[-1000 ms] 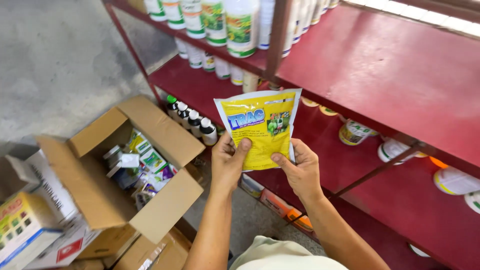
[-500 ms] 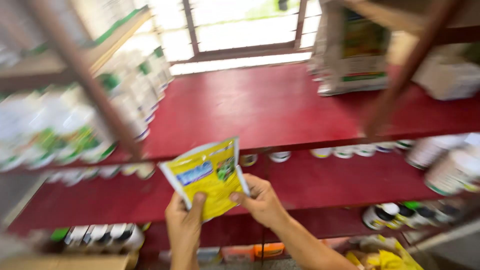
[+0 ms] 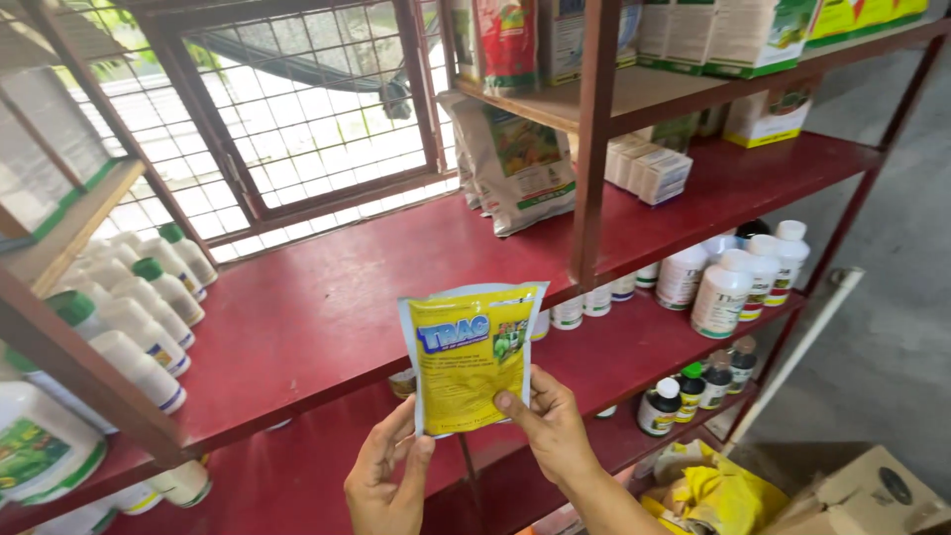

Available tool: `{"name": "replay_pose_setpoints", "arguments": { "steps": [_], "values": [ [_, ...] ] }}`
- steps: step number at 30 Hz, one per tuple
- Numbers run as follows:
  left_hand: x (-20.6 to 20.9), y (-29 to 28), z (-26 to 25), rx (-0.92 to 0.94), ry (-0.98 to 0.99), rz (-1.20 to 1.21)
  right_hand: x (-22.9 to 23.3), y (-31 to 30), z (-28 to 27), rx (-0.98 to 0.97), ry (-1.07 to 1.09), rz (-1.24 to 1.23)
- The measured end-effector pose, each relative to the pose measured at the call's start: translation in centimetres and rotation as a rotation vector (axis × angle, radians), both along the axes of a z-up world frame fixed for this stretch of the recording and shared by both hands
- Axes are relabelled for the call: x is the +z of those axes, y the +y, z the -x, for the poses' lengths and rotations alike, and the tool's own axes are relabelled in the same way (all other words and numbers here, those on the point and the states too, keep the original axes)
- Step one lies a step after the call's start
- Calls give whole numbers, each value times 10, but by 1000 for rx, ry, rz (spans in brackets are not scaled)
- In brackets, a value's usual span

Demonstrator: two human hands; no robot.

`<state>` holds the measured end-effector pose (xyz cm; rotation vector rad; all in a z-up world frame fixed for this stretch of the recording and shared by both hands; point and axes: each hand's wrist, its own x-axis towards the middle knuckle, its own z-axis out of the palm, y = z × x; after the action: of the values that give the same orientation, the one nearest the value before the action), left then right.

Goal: Taking agricultural product packets and bottles out of cardboard boxes and organizing them on storage shelves.

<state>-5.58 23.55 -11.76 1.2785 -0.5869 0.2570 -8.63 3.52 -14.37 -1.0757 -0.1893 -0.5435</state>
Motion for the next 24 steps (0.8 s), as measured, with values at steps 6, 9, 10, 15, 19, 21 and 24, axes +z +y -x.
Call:
{"name": "replay_pose_setpoints", "arguments": {
  "steps": [6,9,10,15,19,21,24],
  "values": [
    [82,-50,24,20,-117,-225,25,-49,11,-189,-92,-40],
    [110,-86,23,17,-287,-329,63,-76,21,-235,-190,-38],
    [116,-100,21,25,-343,-355,69,-91,21,-257,-194,-58],
    [139,-172,3,21,-549,-271,94,-175,10,-336,-239,-35],
    [161,-218,-14,1,-698,-244,143,-232,11,-383,-353,106],
    [174,-233,-28,25,-739,-238,160,-267,3,-410,-403,169],
    [189,-249,-59,98,-648,-233,194,-308,-6,-506,-361,281]
  ]
}}
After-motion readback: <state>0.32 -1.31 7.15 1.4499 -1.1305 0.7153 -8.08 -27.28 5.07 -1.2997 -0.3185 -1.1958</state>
